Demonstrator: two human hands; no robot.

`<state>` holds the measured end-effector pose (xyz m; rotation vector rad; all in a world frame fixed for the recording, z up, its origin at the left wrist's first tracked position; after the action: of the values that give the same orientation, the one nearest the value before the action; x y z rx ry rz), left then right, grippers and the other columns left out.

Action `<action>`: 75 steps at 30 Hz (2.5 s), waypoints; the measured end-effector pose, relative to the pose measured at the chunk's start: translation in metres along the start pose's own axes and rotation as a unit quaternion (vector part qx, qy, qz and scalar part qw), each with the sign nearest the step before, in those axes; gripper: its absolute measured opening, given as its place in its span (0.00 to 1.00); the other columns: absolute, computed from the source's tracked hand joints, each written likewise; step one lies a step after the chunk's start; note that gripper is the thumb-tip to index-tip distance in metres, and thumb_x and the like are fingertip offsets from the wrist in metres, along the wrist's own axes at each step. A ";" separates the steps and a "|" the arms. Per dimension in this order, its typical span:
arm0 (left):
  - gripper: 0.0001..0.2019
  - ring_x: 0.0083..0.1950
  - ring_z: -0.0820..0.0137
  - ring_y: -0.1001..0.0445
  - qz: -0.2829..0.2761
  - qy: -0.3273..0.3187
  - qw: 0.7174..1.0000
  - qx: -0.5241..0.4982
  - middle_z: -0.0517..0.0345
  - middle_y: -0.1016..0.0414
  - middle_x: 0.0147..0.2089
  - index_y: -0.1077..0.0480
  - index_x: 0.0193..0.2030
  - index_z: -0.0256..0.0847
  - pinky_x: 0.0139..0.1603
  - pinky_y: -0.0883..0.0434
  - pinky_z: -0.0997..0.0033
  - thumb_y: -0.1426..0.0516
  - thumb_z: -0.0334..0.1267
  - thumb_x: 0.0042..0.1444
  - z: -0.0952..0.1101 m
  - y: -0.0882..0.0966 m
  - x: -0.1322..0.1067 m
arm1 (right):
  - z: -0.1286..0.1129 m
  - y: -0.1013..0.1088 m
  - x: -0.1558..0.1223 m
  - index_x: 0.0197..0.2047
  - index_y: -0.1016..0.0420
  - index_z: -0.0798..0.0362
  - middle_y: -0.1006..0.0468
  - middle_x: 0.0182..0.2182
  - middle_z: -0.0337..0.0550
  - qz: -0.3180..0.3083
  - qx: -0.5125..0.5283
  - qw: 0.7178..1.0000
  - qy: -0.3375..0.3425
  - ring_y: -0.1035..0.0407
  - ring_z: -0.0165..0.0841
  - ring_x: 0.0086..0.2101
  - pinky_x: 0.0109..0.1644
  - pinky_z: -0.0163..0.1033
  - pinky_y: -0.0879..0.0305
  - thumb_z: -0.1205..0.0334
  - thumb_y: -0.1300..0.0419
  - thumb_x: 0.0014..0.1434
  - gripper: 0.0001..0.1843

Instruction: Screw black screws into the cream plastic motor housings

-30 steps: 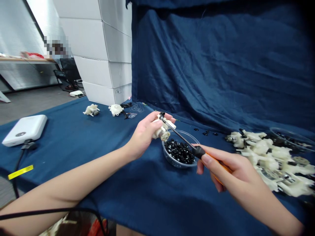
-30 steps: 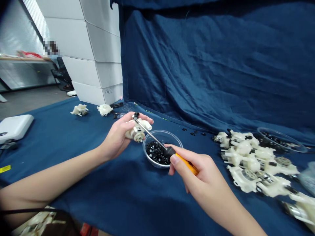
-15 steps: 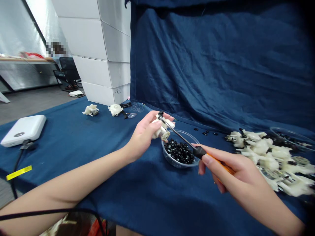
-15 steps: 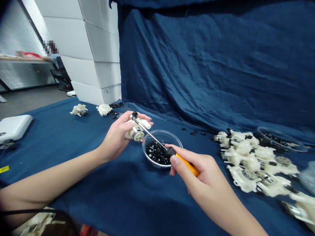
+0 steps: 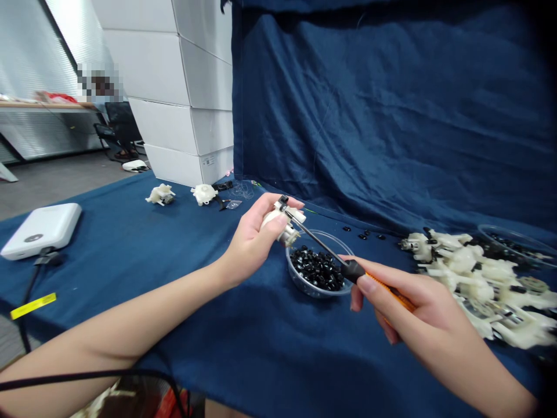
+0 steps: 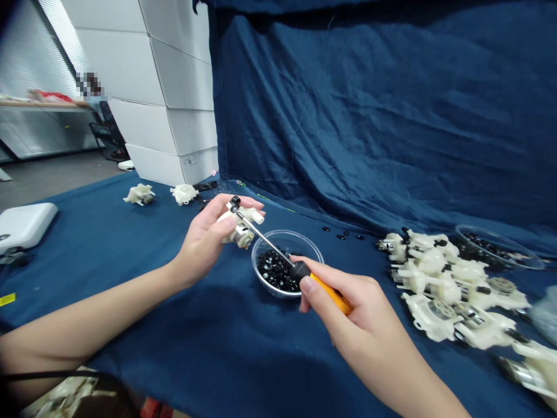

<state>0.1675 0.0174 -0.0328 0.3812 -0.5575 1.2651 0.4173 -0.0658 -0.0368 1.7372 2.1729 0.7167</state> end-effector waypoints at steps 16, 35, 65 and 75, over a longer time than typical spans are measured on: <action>0.12 0.54 0.62 0.20 -0.014 -0.093 0.985 0.145 0.49 0.18 0.57 0.27 0.57 0.42 0.57 0.25 0.62 0.43 0.44 0.74 0.000 0.001 -0.005 | -0.005 0.003 -0.001 0.36 0.21 0.54 0.22 0.31 0.42 -0.144 0.158 0.971 -0.104 0.40 0.21 0.17 0.21 0.30 0.48 0.31 0.41 0.70 0.32; 0.14 0.44 0.68 0.22 -0.023 0.000 0.983 0.182 0.48 0.19 0.57 0.34 0.61 0.41 0.47 0.27 0.65 0.46 0.47 0.77 -0.008 -0.002 -0.006 | -0.008 0.001 -0.006 0.68 0.22 0.48 0.12 0.44 0.46 0.163 -0.300 0.910 0.235 0.18 0.37 0.35 0.38 0.41 0.25 0.53 0.42 0.77 0.22; 0.21 0.25 0.64 0.20 -0.228 0.385 0.878 -0.170 0.56 0.20 0.33 0.33 0.48 0.46 0.14 0.28 0.75 0.39 0.62 0.68 0.002 -0.048 -0.038 | -0.007 -0.006 0.018 0.42 0.15 0.48 0.17 0.38 0.40 0.016 0.050 0.974 0.218 0.24 0.34 0.39 0.47 0.41 0.29 0.57 0.24 0.64 0.08; 0.13 0.28 0.71 0.29 -0.176 0.335 0.913 -0.155 0.61 0.28 0.30 0.31 0.43 0.41 0.28 0.34 0.74 0.36 0.47 0.63 -0.004 -0.048 -0.035 | -0.004 -0.024 0.016 0.45 0.17 0.48 0.18 0.41 0.37 -0.015 0.084 0.966 0.242 0.24 0.30 0.42 0.49 0.36 0.31 0.67 0.29 0.67 0.05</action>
<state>0.2076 -0.0208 -0.0547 -0.2212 -0.0829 0.8587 0.3918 -0.0551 -0.0443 1.7435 2.6395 1.0715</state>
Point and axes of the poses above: each hand's wrist, its own x-axis towards the middle knuckle, its own y-axis out of the back of the hand, z = x × y, the point moved 3 cm from there along x, towards the middle knuckle
